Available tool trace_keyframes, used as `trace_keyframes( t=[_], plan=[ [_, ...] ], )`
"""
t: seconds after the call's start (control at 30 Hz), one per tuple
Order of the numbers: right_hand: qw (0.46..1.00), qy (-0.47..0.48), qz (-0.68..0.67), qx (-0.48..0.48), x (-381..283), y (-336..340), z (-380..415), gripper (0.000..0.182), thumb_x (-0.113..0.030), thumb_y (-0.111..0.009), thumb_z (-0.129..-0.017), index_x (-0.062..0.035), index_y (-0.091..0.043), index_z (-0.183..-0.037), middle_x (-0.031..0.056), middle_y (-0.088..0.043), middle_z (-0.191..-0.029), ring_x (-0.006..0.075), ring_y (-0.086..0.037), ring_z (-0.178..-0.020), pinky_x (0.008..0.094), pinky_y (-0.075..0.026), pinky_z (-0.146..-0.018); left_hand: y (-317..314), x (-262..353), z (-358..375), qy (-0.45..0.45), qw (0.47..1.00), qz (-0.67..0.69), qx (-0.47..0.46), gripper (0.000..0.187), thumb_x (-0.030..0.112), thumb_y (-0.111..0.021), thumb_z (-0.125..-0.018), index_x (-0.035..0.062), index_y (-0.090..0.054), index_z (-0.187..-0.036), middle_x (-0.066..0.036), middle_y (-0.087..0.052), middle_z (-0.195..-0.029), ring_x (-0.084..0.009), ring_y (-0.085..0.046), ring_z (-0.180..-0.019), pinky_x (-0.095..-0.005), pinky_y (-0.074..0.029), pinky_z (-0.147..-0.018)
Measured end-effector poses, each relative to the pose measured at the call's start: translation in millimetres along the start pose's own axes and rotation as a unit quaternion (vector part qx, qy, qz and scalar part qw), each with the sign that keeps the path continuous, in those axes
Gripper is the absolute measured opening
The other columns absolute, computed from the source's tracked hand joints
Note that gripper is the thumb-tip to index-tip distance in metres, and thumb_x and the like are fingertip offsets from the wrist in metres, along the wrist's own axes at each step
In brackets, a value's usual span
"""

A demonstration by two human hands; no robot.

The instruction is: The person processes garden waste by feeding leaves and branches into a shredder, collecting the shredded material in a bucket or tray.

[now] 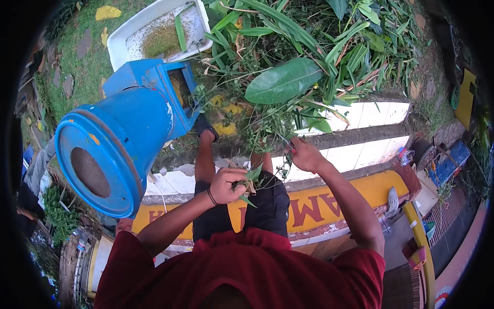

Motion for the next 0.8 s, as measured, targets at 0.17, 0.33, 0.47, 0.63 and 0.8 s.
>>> trace_keyframes(
  t=[0.17, 0.33, 0.47, 0.63, 0.8],
  plan=[
    [0.999, 0.010, -0.003, -0.041, -35.5, 17.1, -40.0, 0.033, -0.032, -0.054, -0.097, -0.0013, -0.055, -0.108, 0.0227, -0.065, -0.107, 0.0367, -0.062, -0.106, 0.0458, -0.046, -0.090, -11.2, -0.6, 5.7, 0.009, 1.000, 0.009, -0.002, 0.021, 0.008, -0.067, -0.067, -0.0003, -0.070, -0.087, -0.015, -0.070, -0.095, -0.0335, -0.069, -0.078, -0.0369, -0.055, -0.069],
    [0.999, 0.033, -0.002, 0.014, -67.6, 17.7, -54.1, 0.044, -0.041, -0.057, -0.095, 0.0020, -0.062, -0.090, 0.0241, -0.065, -0.081, 0.0387, -0.066, -0.084, 0.0479, -0.049, -0.076, -8.5, -2.9, 14.9, 0.039, 0.998, 0.002, -0.044, 0.021, 0.008, -0.068, -0.068, -0.0005, -0.070, -0.087, -0.016, -0.071, -0.094, -0.0327, -0.069, -0.077, -0.0362, -0.055, -0.069],
    [0.996, 0.057, -0.031, 0.064, -55.2, 14.9, -45.8, 0.043, -0.039, -0.058, -0.095, 0.0025, -0.064, -0.086, 0.0215, -0.061, -0.063, 0.0340, -0.061, -0.049, 0.0435, -0.050, -0.051, -0.7, -16.7, 37.9, 0.049, 0.998, 0.036, -0.031, 0.018, 0.004, -0.060, -0.068, -0.0024, -0.067, -0.083, -0.019, -0.068, -0.086, -0.0350, -0.067, -0.074, -0.0370, -0.053, -0.067],
    [0.999, -0.027, 0.030, -0.021, -31.9, 3.6, -10.3, 0.055, -0.055, -0.054, -0.091, -0.0016, -0.067, -0.089, 0.0236, -0.067, -0.090, 0.0416, -0.065, -0.094, 0.0493, -0.049, -0.086, 9.2, -20.9, 59.9, 0.055, 0.998, 0.034, -0.011, 0.015, 0.004, -0.057, -0.071, -0.0030, -0.067, -0.081, -0.017, -0.065, -0.079, -0.0317, -0.066, -0.071, -0.0352, -0.052, -0.065],
    [0.993, -0.051, 0.041, -0.101, -8.2, -25.9, 7.9, 0.058, -0.059, -0.048, -0.093, -0.0062, -0.058, -0.114, 0.0212, -0.066, -0.107, 0.0405, -0.061, -0.108, 0.0491, -0.047, -0.093, 24.0, -6.1, 77.4, 0.130, 0.983, 0.125, -0.043, 0.014, 0.000, -0.052, -0.075, -0.0044, -0.065, -0.079, -0.012, -0.061, -0.070, -0.0240, -0.062, -0.062, -0.0319, -0.048, -0.059]
  ],
)
Point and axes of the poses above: each hand's wrist, its own z-axis away from the middle knuckle, its own y-axis out of the back of the hand, x = y × z, the point moved 5 cm from there along -z, towards the middle knuckle
